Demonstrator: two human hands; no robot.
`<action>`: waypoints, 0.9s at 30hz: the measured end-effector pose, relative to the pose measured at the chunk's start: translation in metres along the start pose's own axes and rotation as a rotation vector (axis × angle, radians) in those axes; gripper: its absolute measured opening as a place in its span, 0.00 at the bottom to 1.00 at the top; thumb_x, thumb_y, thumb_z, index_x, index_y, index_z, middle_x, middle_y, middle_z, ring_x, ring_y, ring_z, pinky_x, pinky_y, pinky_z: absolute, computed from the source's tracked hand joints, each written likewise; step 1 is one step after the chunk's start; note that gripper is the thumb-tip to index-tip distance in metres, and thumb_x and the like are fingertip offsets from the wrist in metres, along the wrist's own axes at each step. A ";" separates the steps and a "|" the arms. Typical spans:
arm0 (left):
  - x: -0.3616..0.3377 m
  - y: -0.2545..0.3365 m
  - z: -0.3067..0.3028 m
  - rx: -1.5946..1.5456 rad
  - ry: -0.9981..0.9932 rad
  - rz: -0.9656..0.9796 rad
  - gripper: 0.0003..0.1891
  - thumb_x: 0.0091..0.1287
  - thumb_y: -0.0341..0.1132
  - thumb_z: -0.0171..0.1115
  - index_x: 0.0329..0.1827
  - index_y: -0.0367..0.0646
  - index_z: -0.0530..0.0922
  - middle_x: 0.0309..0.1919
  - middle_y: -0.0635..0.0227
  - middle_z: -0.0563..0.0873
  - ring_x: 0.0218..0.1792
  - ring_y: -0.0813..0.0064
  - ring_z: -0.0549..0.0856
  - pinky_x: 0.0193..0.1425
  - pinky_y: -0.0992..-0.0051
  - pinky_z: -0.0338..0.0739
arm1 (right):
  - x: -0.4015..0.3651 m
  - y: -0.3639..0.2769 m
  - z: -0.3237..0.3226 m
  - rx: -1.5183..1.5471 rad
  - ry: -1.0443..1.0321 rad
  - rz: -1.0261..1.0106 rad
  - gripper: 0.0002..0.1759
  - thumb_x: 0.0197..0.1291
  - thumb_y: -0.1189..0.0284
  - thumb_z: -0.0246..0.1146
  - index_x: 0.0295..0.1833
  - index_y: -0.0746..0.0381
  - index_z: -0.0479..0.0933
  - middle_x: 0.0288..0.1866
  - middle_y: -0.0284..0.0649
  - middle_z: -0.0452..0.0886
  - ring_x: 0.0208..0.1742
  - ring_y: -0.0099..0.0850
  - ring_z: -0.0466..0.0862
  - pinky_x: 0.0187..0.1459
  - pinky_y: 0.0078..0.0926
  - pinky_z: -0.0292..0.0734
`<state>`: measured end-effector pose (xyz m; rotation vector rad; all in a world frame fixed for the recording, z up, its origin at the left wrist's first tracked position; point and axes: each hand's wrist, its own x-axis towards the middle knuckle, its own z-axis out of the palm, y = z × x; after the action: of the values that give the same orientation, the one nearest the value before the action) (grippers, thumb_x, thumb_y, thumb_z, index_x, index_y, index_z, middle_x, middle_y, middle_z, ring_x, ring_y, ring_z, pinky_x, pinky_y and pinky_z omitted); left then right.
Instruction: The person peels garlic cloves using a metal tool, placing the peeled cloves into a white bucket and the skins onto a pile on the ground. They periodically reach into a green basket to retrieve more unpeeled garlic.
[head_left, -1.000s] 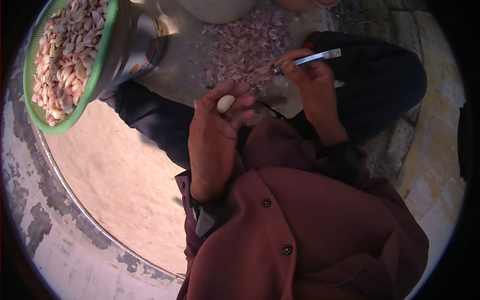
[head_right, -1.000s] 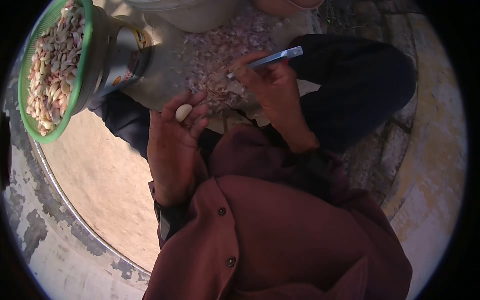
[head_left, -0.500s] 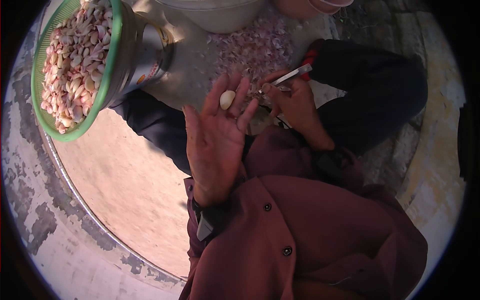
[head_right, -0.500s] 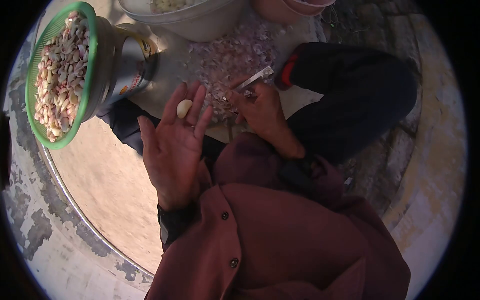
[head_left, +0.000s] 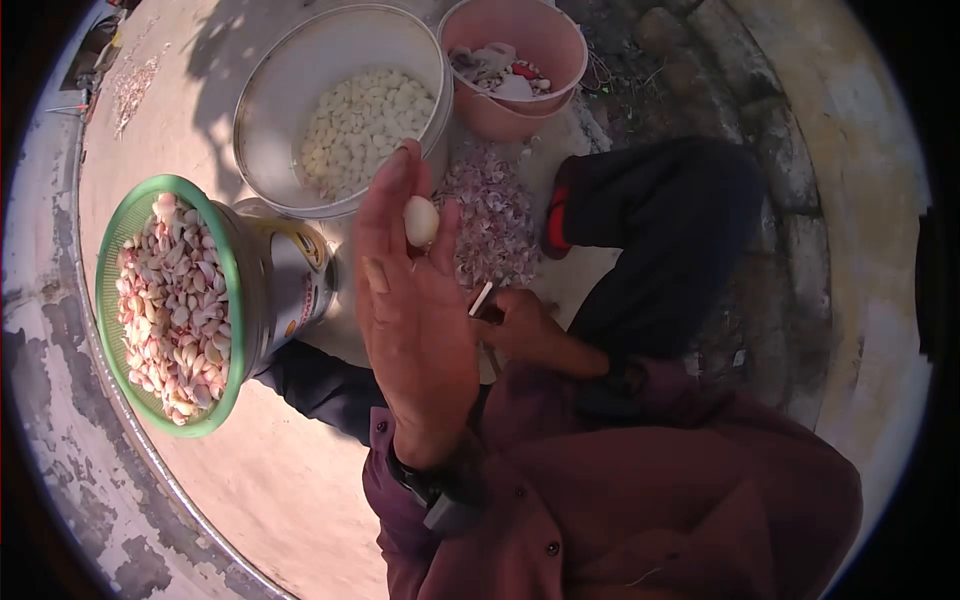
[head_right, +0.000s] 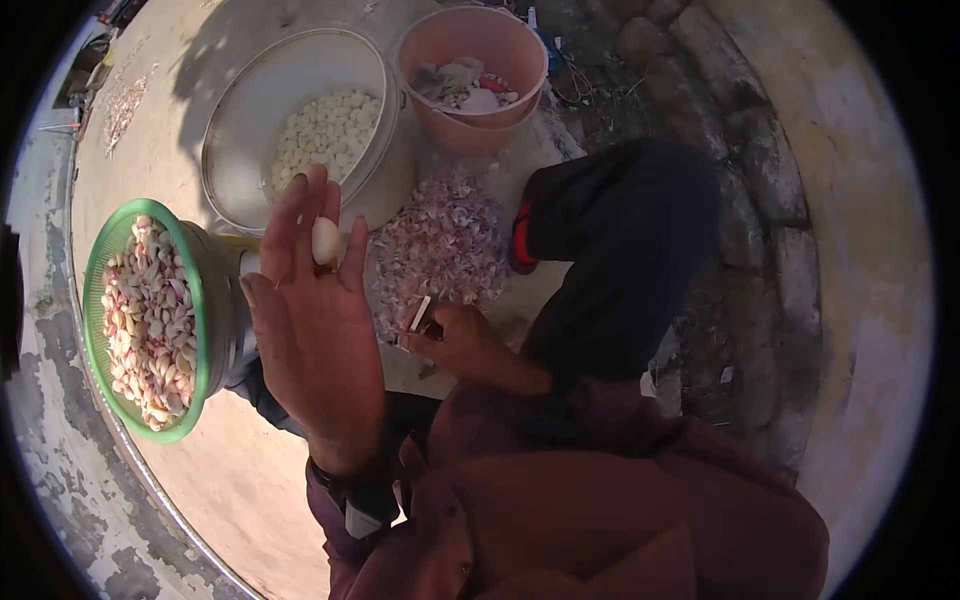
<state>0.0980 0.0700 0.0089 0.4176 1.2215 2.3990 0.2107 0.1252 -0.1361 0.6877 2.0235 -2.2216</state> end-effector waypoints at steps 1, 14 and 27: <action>0.026 0.001 0.018 0.001 -0.044 0.048 0.31 0.77 0.52 0.41 0.72 0.34 0.60 0.72 0.52 0.62 0.74 0.61 0.59 0.75 0.61 0.53 | -0.001 -0.001 0.000 -0.026 0.014 0.002 0.12 0.59 0.66 0.68 0.43 0.63 0.80 0.25 0.31 0.78 0.28 0.17 0.73 0.31 0.22 0.71; 0.029 0.065 -0.096 0.704 0.268 -0.019 0.13 0.73 0.36 0.57 0.53 0.36 0.78 0.50 0.62 0.83 0.53 0.74 0.81 0.60 0.73 0.72 | -0.003 -0.009 -0.005 -0.002 -0.116 0.119 0.08 0.62 0.74 0.66 0.45 0.66 0.78 0.33 0.29 0.80 0.34 0.15 0.76 0.36 0.17 0.72; -0.041 0.134 -0.263 1.981 0.643 0.097 0.38 0.64 0.52 0.63 0.70 0.37 0.60 0.58 0.45 0.69 0.57 0.46 0.72 0.60 0.50 0.65 | 0.010 -0.002 0.007 -0.076 -0.056 0.107 0.10 0.59 0.73 0.68 0.45 0.66 0.79 0.34 0.35 0.83 0.35 0.20 0.81 0.39 0.21 0.76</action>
<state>-0.0124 -0.2036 -0.0345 0.1186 3.4545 0.4331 0.1990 0.1213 -0.1375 0.7004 1.9838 -2.0710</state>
